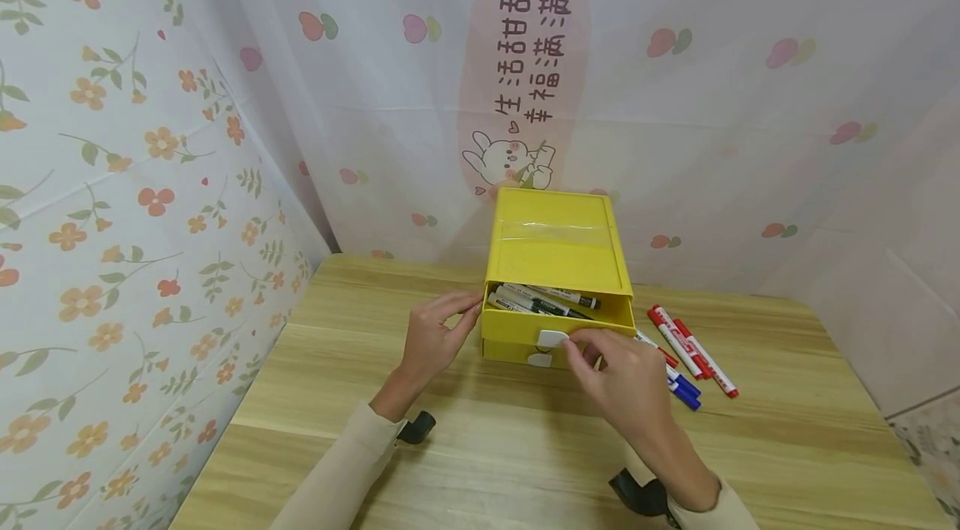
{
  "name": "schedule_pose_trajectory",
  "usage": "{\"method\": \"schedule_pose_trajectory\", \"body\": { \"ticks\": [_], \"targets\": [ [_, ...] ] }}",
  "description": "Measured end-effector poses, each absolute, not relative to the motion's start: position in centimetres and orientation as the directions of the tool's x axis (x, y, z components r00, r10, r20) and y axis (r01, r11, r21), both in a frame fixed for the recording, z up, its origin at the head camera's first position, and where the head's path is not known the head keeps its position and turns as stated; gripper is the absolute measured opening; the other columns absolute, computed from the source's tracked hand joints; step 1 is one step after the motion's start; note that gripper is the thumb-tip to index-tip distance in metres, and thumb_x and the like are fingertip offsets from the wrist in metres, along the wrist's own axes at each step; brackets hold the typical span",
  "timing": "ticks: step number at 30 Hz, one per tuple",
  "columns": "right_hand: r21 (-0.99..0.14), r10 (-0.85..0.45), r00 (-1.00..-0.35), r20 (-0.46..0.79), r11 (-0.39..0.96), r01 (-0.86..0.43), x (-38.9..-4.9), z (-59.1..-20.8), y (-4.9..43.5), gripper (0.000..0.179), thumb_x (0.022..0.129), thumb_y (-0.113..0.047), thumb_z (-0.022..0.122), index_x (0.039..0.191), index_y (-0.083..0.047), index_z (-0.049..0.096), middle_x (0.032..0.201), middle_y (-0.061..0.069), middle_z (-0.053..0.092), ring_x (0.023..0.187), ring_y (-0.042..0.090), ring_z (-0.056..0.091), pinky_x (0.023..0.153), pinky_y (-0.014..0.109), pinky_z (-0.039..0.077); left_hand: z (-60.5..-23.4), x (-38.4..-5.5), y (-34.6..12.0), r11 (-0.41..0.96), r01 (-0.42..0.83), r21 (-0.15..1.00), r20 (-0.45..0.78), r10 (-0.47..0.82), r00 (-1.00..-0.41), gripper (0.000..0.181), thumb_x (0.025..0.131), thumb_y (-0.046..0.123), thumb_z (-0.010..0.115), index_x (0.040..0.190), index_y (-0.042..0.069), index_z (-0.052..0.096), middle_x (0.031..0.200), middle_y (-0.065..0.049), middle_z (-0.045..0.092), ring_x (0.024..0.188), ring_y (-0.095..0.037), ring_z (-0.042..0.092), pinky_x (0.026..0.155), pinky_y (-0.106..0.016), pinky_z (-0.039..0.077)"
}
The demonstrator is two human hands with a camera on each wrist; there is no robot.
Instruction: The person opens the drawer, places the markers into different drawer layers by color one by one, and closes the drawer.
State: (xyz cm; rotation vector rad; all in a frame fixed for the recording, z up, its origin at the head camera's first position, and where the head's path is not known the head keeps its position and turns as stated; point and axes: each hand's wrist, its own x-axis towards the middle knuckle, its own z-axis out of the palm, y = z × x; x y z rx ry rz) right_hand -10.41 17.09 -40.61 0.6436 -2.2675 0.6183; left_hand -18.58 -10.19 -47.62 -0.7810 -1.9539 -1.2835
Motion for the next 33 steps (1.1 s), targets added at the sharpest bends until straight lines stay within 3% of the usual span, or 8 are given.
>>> {"method": "schedule_pose_trajectory", "body": {
  "ticks": [33],
  "targets": [
    [-0.222,-0.223,-0.607,0.763,0.791,-0.57,-14.1,-41.0,16.9,0.011,0.086,-0.005,0.091,0.083,-0.003,0.08,0.064,0.002,0.069,0.049,0.013,0.058,0.044,0.026,0.04,-47.9,-18.7,-10.1,0.324,0.774,0.543,0.792,0.108,-0.601,0.02,0.091,-0.012,0.082,0.111,-0.007,0.084,0.104,-0.017,0.083,0.09,-0.033,0.083,0.079,-0.044,0.068]
  ]
}}
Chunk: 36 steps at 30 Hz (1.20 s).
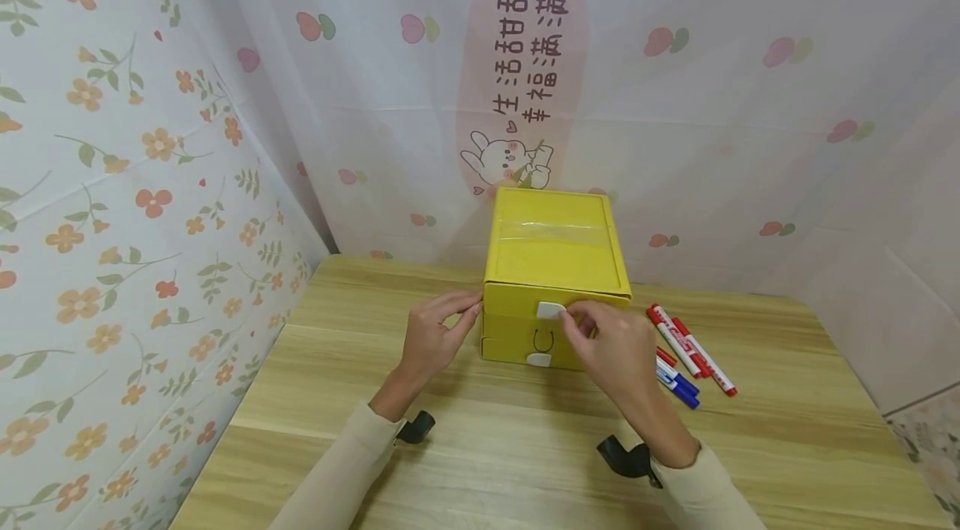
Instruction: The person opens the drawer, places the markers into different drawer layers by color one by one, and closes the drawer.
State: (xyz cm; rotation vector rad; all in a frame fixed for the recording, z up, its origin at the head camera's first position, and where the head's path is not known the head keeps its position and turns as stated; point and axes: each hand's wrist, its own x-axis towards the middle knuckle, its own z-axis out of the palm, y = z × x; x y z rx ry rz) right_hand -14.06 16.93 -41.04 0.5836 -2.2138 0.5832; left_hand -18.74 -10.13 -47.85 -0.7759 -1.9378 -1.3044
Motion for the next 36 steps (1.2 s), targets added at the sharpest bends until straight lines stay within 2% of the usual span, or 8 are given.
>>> {"method": "schedule_pose_trajectory", "body": {
  "ticks": [10,19,24,29,36],
  "targets": [
    [-0.238,-0.206,-0.608,0.766,0.788,-0.567,-14.3,-41.1,16.8,0.011,0.086,-0.005,0.091,0.082,-0.002,0.081,0.063,0.002,0.069,0.048,0.012,0.059,0.044,0.024,0.04,-47.7,-18.6,-10.2,0.33,0.759,0.562,0.775,0.111,-0.622,0.019,0.092,-0.01,0.083,0.11,-0.006,0.084,0.105,-0.017,0.083,0.092,-0.032,0.083,0.081,-0.041,0.068],
    [-0.277,-0.181,-0.611,0.77,0.769,-0.576,-14.3,-41.7,17.1,0.008,0.085,-0.003,0.09,0.083,-0.002,0.083,0.064,0.002,0.07,0.049,0.012,0.06,0.046,0.023,0.041,-47.7,-18.7,-10.1,0.297,0.763,0.574,0.772,0.113,-0.625,0.018,0.094,-0.009,0.082,0.111,-0.006,0.084,0.105,-0.016,0.083,0.084,-0.029,0.082,0.075,-0.041,0.069],
    [-0.334,-0.166,-0.69,0.705,0.781,-0.529,-13.9,-42.8,17.4,0.009,0.084,-0.002,0.092,0.083,-0.001,0.083,0.063,0.001,0.069,0.051,0.01,0.058,0.047,0.023,0.044,-47.9,-18.6,-10.0,0.321,0.747,0.582,0.76,0.113,-0.64,0.019,0.092,-0.008,0.084,0.111,-0.006,0.084,0.106,-0.016,0.083,0.08,-0.028,0.081,0.073,-0.041,0.069],
    [-0.413,-0.135,-0.779,0.612,0.786,-0.46,-13.4,-44.2,17.6,0.011,0.084,-0.005,0.093,0.081,-0.004,0.082,0.062,-0.003,0.066,0.054,0.008,0.058,0.05,0.028,0.049,-48.2,-18.4,-9.9,0.359,0.731,0.58,0.754,0.105,-0.649,0.021,0.092,-0.007,0.084,0.113,-0.005,0.083,0.107,-0.016,0.083,0.08,-0.027,0.081,0.074,-0.044,0.069],
    [-0.524,-0.099,-0.848,0.52,0.747,-0.408,-13.5,-46.2,17.5,0.007,0.089,-0.008,0.089,0.084,-0.005,0.085,0.063,-0.007,0.067,0.054,0.006,0.059,0.051,0.027,0.049,-48.7,-18.2,-9.8,0.352,0.732,0.584,0.756,0.092,-0.648,0.021,0.092,-0.008,0.083,0.112,-0.006,0.083,0.107,-0.019,0.082,0.08,-0.03,0.081,0.073,-0.045,0.069]
  ]
}}
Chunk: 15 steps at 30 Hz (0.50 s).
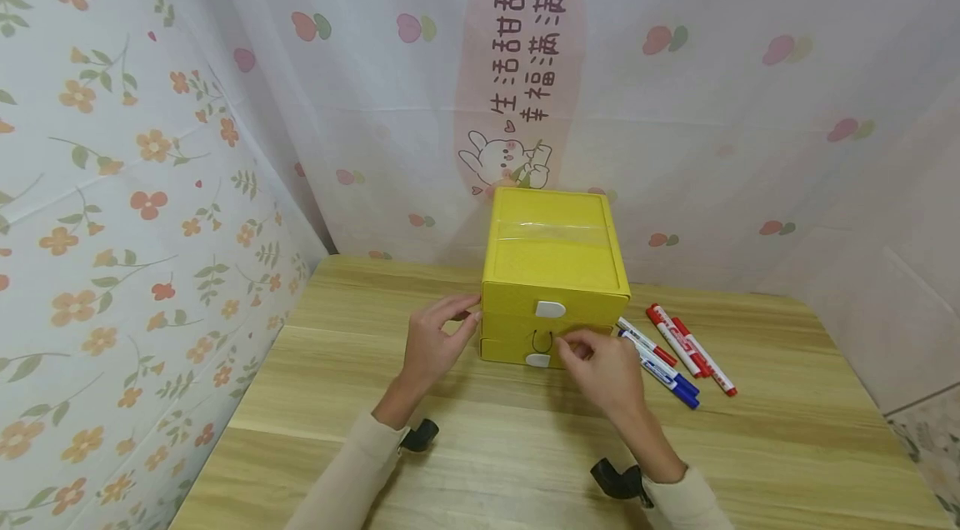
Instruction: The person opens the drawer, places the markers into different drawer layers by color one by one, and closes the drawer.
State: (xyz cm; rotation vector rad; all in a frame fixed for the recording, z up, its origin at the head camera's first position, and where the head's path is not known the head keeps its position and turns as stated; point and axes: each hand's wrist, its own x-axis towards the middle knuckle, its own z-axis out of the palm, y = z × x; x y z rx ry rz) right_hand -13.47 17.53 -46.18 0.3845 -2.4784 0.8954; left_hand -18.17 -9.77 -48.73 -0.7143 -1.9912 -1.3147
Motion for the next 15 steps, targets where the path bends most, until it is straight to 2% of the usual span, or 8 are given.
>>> {"method": "schedule_pose_trajectory", "body": {
  "ticks": [6,15],
  "targets": [
    [-0.588,-0.07,-0.88,0.471,0.719,-0.372,-13.69,-47.05,17.31,0.007,0.091,-0.008,0.087,0.086,-0.005,0.086,0.064,-0.008,0.068,0.055,0.003,0.057,0.052,0.025,0.048,-49.22,-18.26,-9.84,0.349,0.733,0.583,0.757,0.095,-0.647,0.018,0.092,-0.009,0.083,0.11,-0.006,0.084,0.109,-0.018,0.082,0.086,-0.031,0.082,0.075,-0.04,0.069],
    [-0.646,-0.027,-0.9,0.436,0.687,-0.333,-13.75,-47.26,16.74,0.01,0.093,-0.012,0.087,0.086,-0.006,0.087,0.064,-0.009,0.067,0.056,0.004,0.057,0.054,0.025,0.047,-49.47,-18.53,-10.06,0.34,0.753,0.563,0.769,0.12,-0.628,0.021,0.092,-0.01,0.082,0.112,-0.005,0.084,0.111,-0.017,0.082,0.092,-0.03,0.083,0.079,-0.041,0.068]
  ]
}}
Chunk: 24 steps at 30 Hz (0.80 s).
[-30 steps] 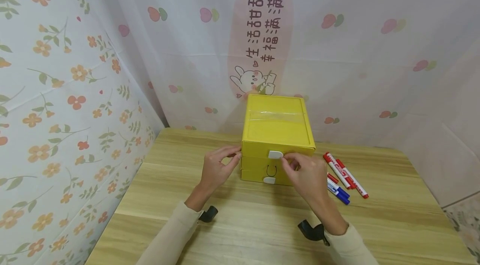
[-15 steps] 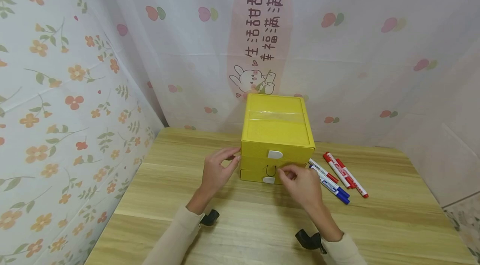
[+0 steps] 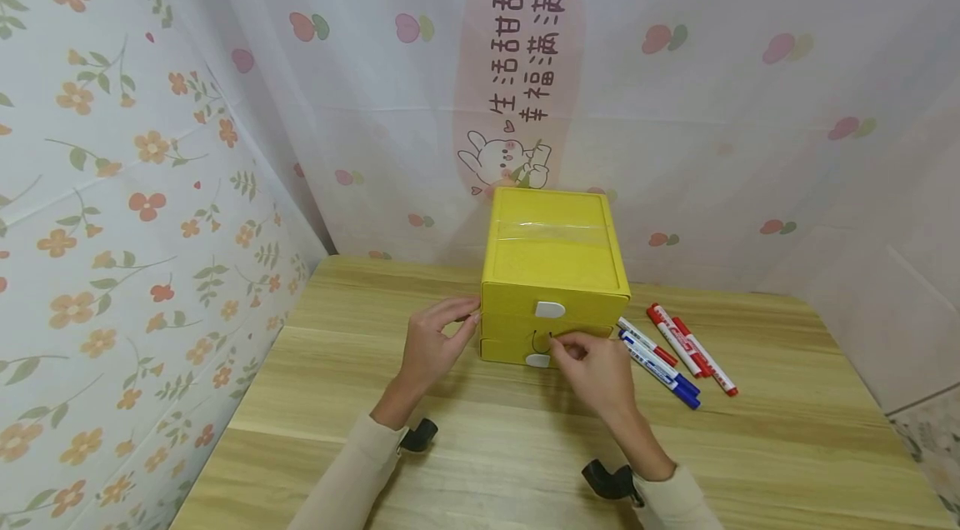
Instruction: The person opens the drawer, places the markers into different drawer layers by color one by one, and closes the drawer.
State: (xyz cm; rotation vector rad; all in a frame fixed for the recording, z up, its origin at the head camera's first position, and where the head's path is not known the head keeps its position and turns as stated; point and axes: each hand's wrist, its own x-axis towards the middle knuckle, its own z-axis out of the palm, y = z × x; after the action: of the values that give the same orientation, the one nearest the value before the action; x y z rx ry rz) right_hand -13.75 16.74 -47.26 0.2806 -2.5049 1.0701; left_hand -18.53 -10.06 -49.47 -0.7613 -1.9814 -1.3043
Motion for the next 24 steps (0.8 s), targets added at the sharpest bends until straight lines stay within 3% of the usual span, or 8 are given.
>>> {"method": "schedule_pose_trajectory", "body": {
  "ticks": [16,24],
  "targets": [
    [-0.789,0.078,-0.966,0.247,0.595,-0.153,-13.68,-47.19,16.1,0.014,0.094,-0.018,0.085,0.084,-0.008,0.086,0.064,-0.006,0.068,0.058,0.009,0.058,0.055,0.025,0.045,-49.38,-18.62,-10.15,0.318,0.777,0.544,0.788,0.126,-0.603,0.023,0.09,-0.013,0.082,0.112,-0.006,0.084,0.11,-0.018,0.082,0.09,-0.032,0.083,0.08,-0.039,0.068],
    [-0.767,0.056,-0.967,0.248,0.622,-0.161,-12.89,-47.15,16.21,0.012,0.093,-0.014,0.085,0.084,-0.007,0.085,0.064,-0.007,0.067,0.058,0.01,0.056,0.054,0.024,0.042,-49.49,-18.58,-10.08,0.302,0.774,0.556,0.784,0.119,-0.61,0.023,0.092,-0.013,0.081,0.113,-0.006,0.084,0.111,-0.017,0.082,0.089,-0.031,0.083,0.079,-0.037,0.068]
  ]
}}
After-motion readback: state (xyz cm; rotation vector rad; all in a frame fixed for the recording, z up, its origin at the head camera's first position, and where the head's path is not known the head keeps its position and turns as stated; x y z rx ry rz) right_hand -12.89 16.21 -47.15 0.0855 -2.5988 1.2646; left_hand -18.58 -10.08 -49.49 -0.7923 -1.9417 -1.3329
